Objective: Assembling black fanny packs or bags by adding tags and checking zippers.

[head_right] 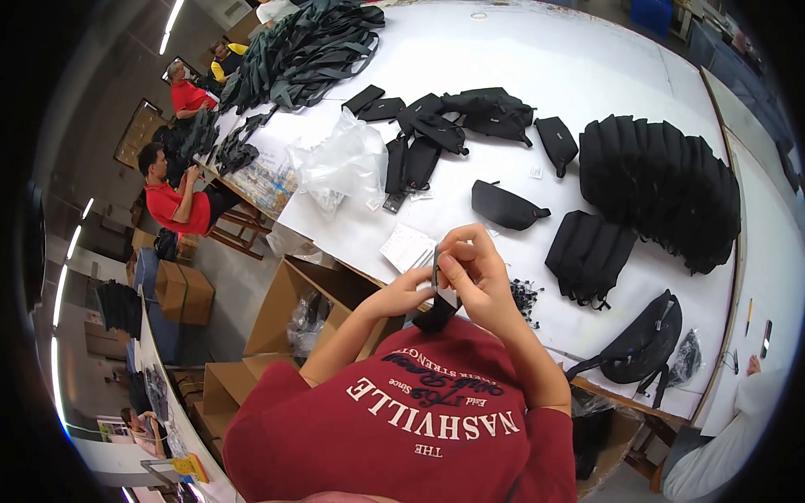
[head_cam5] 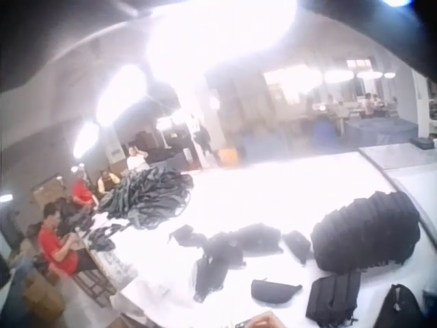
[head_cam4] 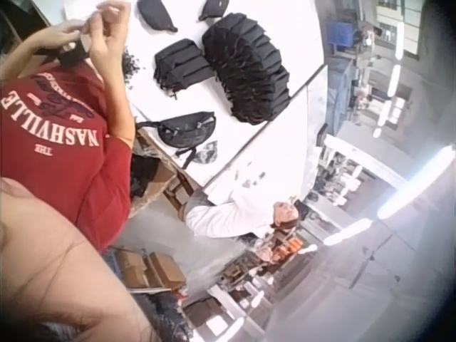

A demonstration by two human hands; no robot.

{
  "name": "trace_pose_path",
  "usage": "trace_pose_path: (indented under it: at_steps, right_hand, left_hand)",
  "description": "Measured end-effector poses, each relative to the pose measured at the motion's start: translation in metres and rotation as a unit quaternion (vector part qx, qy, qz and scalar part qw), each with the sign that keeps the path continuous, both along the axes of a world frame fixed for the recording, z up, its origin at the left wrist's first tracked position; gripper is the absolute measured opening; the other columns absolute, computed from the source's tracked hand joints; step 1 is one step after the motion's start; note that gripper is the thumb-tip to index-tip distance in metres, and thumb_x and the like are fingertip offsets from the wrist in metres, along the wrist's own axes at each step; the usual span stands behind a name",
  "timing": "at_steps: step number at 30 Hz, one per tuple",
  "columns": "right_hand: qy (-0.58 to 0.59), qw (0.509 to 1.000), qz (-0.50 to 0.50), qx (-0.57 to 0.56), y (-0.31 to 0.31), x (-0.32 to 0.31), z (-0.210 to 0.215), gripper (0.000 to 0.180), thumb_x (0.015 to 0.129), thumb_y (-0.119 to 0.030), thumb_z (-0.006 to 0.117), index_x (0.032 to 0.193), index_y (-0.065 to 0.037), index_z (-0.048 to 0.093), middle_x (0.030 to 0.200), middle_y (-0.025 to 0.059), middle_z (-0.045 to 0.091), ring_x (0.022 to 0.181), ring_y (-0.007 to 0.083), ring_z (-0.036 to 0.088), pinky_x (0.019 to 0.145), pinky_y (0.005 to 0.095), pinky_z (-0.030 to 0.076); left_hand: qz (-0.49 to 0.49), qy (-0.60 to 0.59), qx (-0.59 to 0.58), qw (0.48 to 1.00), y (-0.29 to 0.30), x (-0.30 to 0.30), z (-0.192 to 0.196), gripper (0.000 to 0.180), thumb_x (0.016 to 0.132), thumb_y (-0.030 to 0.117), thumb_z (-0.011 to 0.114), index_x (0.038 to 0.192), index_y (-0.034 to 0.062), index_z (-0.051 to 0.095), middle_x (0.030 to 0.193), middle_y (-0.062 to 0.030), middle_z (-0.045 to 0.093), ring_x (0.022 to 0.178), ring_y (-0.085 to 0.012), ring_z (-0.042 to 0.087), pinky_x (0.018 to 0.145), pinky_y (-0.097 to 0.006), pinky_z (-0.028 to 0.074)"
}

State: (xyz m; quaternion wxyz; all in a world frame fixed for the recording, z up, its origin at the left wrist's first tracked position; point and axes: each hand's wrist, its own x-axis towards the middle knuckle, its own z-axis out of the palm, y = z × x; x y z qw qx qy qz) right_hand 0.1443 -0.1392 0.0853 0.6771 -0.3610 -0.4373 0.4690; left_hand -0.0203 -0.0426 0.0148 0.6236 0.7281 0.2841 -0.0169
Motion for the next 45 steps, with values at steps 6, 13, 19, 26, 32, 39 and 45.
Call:
trace_pose_path:
  at_steps: [6,13,19,26,32,39,45]
  right_hand:
    - [0.042,0.999,0.028,-0.014,-0.007,0.007,-0.003,0.013,0.093,-0.009,0.052,0.102,-0.006,0.043,0.071,0.0036,0.056,0.059,0.0059,0.05,0.048,0.0175,0.033]
    - [0.115,0.993,-0.009,0.014,-0.01,0.012,-0.006,0.015,0.092,-0.005,0.051,0.102,-0.007,0.041,0.069,0.0032,0.053,0.055,0.007,0.046,0.048,0.0184,0.032]
    - [0.175,0.983,-0.053,0.003,-0.019,0.023,-0.019,0.013,0.091,-0.004,0.051,0.101,-0.007,0.042,0.068,0.0014,0.051,0.056,0.0077,0.046,0.05,0.0196,0.032]
    - [0.221,0.973,-0.069,0.018,-0.023,0.03,-0.03,0.014,0.09,-0.005,0.052,0.101,-0.008,0.043,0.071,0.0014,0.052,0.057,0.0077,0.047,0.05,0.0188,0.032]
    - [0.22,0.97,-0.1,0.008,-0.028,0.037,-0.036,0.015,0.09,-0.005,0.052,0.101,-0.006,0.043,0.071,0.0015,0.052,0.057,0.0078,0.047,0.05,0.019,0.033]
    - [0.22,0.971,-0.089,0.006,-0.031,0.039,-0.037,0.014,0.09,-0.005,0.052,0.101,-0.007,0.044,0.07,0.0013,0.052,0.056,0.0071,0.046,0.049,0.0199,0.031]
    - [0.197,0.977,-0.08,-0.026,-0.039,0.038,-0.027,0.011,0.091,-0.007,0.053,0.099,-0.008,0.046,0.068,-0.0012,0.05,0.058,0.0056,0.047,0.051,0.0188,0.031]
  left_hand:
    - [-0.074,-0.127,0.069,0.987,-0.01,0.001,-0.005,0.032,0.082,0.002,0.051,0.114,0.0037,0.053,0.11,-0.0105,0.057,0.108,-0.02,0.051,0.094,-0.034,0.039]
    - [-0.039,-0.115,0.09,0.989,0.0,0.002,0.0,0.04,0.071,0.001,0.056,0.11,0.0057,0.054,0.107,-0.0093,0.053,0.107,-0.0267,0.047,0.097,-0.035,0.035]
    - [-0.115,-0.001,0.263,0.958,0.024,-0.029,-0.008,0.029,0.074,0.01,0.071,0.101,0.0061,0.06,0.104,-0.0055,0.054,0.1,-0.0232,0.047,0.089,-0.032,0.038]
    - [-0.011,-0.063,0.124,0.99,0.016,-0.036,-0.019,0.022,0.073,0.013,0.074,0.087,0.0031,0.062,0.095,-0.0064,0.059,0.093,-0.0207,0.053,0.086,-0.03,0.041]
    - [0.026,-0.105,0.066,0.992,0.008,-0.036,-0.01,0.018,0.073,0.009,0.073,0.082,0.0016,0.06,0.102,-0.0064,0.06,0.098,-0.0177,0.053,0.086,-0.03,0.041]
    - [0.098,-0.029,0.091,0.991,0.004,-0.036,0.005,0.023,0.072,0.012,0.075,0.089,0.0022,0.061,0.083,-0.0008,0.057,0.075,-0.0104,0.05,0.071,-0.023,0.04]
    - [0.07,-0.066,0.185,0.978,0.004,-0.039,-0.007,0.019,0.074,0.009,0.073,0.088,0.0005,0.064,0.078,-0.0037,0.057,0.073,-0.0117,0.051,0.069,-0.025,0.04]
